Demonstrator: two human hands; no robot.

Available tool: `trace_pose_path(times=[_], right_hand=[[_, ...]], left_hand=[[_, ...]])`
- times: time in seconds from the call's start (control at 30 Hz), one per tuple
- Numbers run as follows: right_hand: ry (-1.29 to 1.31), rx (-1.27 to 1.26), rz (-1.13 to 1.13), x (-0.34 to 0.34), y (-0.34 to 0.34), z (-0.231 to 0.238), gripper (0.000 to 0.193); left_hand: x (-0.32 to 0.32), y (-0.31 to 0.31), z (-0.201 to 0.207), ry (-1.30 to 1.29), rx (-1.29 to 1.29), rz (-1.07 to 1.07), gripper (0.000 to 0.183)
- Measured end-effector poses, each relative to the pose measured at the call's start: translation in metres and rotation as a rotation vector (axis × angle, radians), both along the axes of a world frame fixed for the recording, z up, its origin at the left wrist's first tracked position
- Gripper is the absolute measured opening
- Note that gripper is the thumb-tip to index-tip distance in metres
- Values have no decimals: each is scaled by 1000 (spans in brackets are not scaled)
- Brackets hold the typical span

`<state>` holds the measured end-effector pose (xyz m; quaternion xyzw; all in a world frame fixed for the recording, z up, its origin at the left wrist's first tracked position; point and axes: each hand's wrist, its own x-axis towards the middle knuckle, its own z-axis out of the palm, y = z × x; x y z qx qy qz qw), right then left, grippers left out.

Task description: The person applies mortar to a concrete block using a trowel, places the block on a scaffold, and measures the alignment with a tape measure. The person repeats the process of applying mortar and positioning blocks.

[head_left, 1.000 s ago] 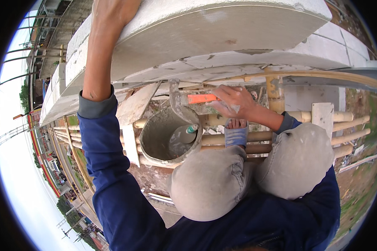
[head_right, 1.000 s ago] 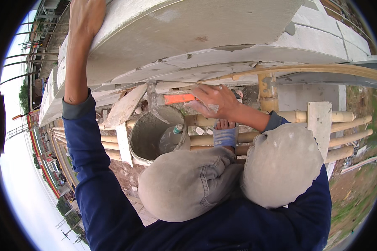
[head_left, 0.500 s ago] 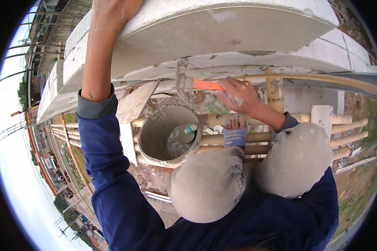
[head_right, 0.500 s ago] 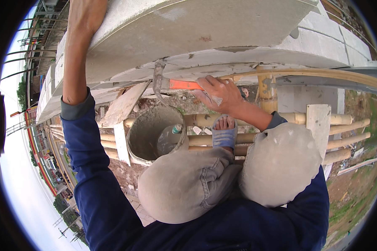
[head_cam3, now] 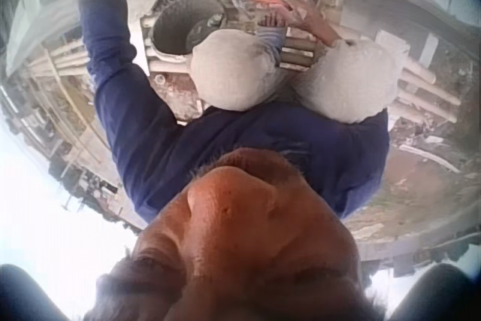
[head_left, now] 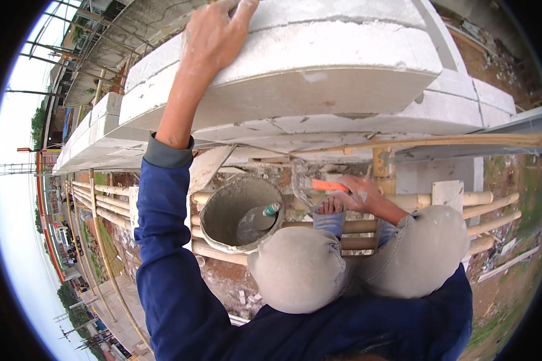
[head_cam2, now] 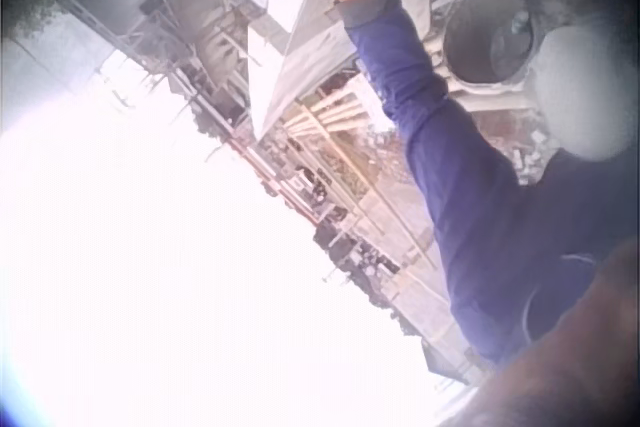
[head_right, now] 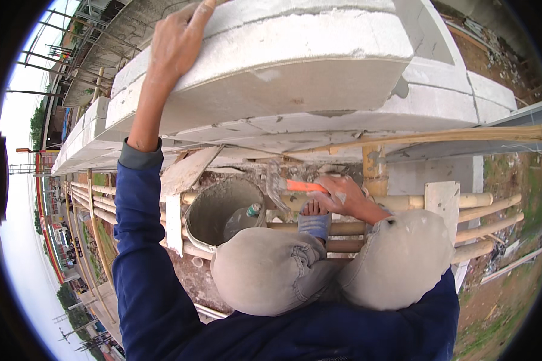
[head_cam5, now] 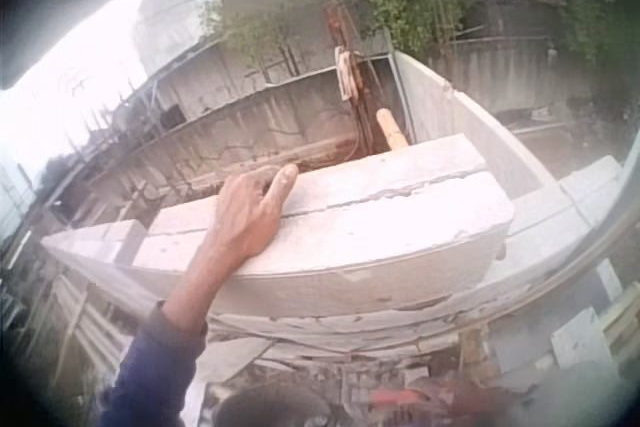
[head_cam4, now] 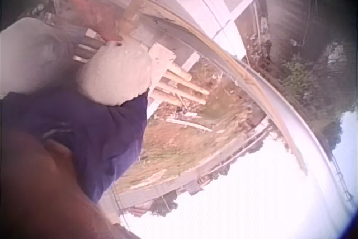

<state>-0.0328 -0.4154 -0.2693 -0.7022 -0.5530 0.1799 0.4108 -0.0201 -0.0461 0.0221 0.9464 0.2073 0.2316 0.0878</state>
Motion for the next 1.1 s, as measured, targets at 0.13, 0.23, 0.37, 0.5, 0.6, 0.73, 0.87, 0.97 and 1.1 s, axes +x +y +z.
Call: trace_pose_path(times=[0.13,0.23,0.37,0.5,0.6,0.73,0.87,0.97,1.1], right_hand=[[-103,-271,-122,15,-86,0,31],[28,-417,-323,15,-157,5,27],[97,-532,-613,3,-248,3,28],[4,-536,-1007,-36,-340,-38,29],[-89,-527,-1318,-74,-395,-75,30],[-162,-472,-1491,-84,-439,-128,32],[-266,-474,-1482,-81,-442,-131,31],[-433,-598,-1416,-61,-410,-69,19],[-350,-432,-1561,-35,-396,-53,15]], left_hand=[[6,17,-18,-215,30,-192,66],[3,9,9,-324,1,-226,59],[-47,-30,39,-646,-6,-227,45],[-92,-134,45,-607,88,-349,58],[-90,-191,29,-413,-7,-541,57],[-102,-239,-10,-68,-427,-495,50],[-97,-270,-43,153,-642,-396,51],[-100,-281,-47,118,-646,-321,52],[-98,-273,-58,10,-846,-225,59]])
